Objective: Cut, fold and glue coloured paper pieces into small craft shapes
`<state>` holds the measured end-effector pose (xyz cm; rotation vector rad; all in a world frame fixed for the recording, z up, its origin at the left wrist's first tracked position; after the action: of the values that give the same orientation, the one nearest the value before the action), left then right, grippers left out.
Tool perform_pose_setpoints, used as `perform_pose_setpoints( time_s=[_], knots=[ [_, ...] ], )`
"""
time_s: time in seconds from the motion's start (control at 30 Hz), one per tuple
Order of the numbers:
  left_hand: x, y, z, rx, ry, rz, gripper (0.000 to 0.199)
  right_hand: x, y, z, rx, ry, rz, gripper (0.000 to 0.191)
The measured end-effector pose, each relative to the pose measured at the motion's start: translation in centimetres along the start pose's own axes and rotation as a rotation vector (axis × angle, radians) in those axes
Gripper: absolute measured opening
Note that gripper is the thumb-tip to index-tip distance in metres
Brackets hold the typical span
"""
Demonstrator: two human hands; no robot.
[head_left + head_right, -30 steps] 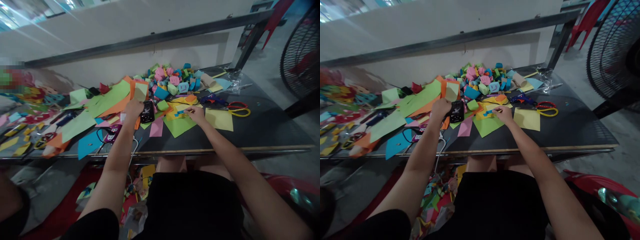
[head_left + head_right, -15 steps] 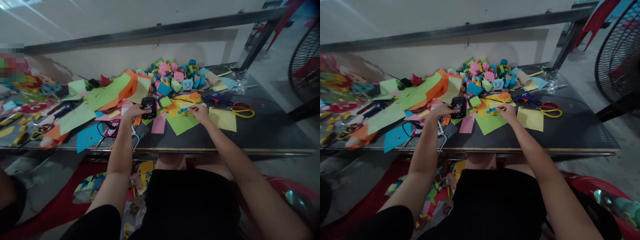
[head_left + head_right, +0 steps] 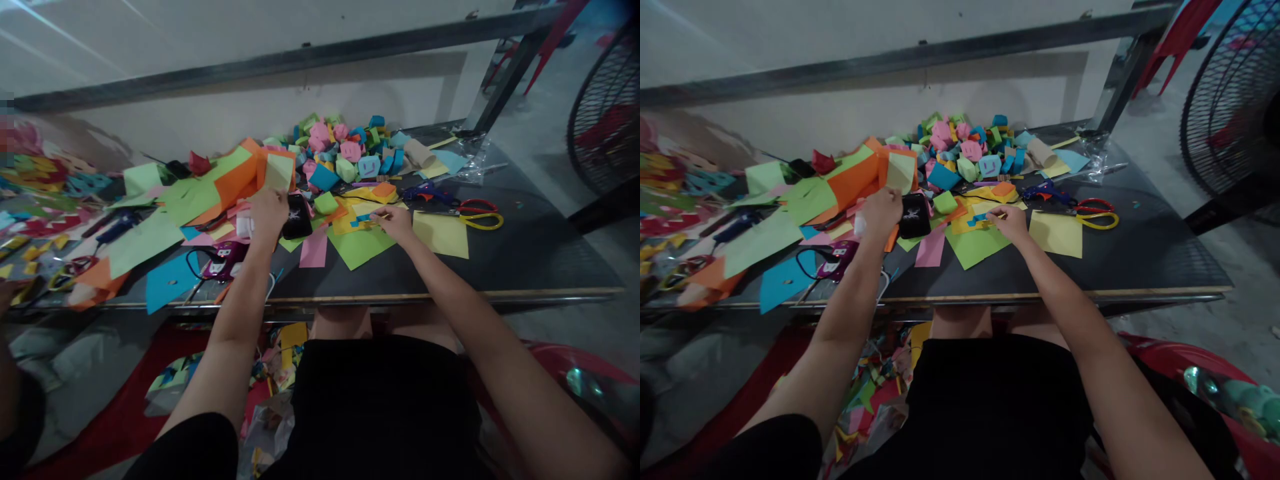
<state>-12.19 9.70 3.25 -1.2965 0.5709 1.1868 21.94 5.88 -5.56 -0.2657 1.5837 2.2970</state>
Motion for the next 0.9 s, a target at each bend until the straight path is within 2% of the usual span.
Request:
perform_pose_setpoints(
  time_s=[0.03, 0.07, 0.13, 0.2, 0.33, 0.4, 0.5, 0.57, 0.63, 0.77, 0.9],
  knots=[
    [0.5, -1.1, -0.7, 0.024, -0.015, -0.033, 0.037, -0.1, 0.0, 0.0, -0.002, -0.008, 0.013, 0.039],
    [1.4, -2.8, -1.7, 0.117, 0.016, -0.103, 0.032, -0.2, 0.1, 0.0, -0.005, -0.02, 0.031, 0.039],
    [3.9, -6.8, -3.8, 0.355, 0.163, -0.317, 0.03, -0.5, 0.0, 0.1, 0.003, -0.064, 0.074, 0.041],
    [6.9, -9.9, -5.4, 0.471, 0.382, -0.546, 0.036, -1.1, -0.3, 0.1, 0.024, -0.132, 0.121, 0.041],
    [12.1, -12.8, -6.1, 0.36, 0.703, -0.927, 0.043, -1.7, -0.7, 0.2, 0.06, -0.222, 0.22, 0.041],
    [13.5, -13.5, -6.4, 0.326, 0.782, -1.071, 0.051, -1.5, -0.7, 0.3, 0.065, -0.216, 0.261, 0.04],
    [14.5, -13.3, -6.7, 0.268, 0.814, -1.229, 0.059, -1.3, -0.6, 0.3, 0.062, -0.208, 0.284, 0.041],
    [14.7, -12.7, -6.9, 0.237, 0.823, -1.253, 0.061, -1.3, -0.5, 0.3, 0.064, -0.215, 0.273, 0.043],
    [14.7, -12.1, -7.0, 0.212, 0.803, -1.191, 0.059, -1.3, -0.4, 0.2, 0.063, -0.219, 0.256, 0.045],
    [14.0, -11.0, -6.5, 0.149, 0.67, -1.025, 0.045, -0.9, 0.4, 0.0, 0.04, -0.167, 0.229, 0.05],
    [13.4, -11.0, -6.5, 0.136, 0.613, -1.019, 0.037, -0.2, 1.0, -0.1, 0.018, -0.089, 0.215, 0.052]
  ],
)
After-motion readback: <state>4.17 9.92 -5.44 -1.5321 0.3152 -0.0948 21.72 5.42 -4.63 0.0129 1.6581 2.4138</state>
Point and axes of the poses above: each hand's wrist, its own z-axis towards the middle knuckle, its own x-axis out of the palm, y = z × x, the point moved 9 cm from there along z, towards the middle knuckle, and after that the axes turned 10 degrees about -x, right-handed, at the moved point
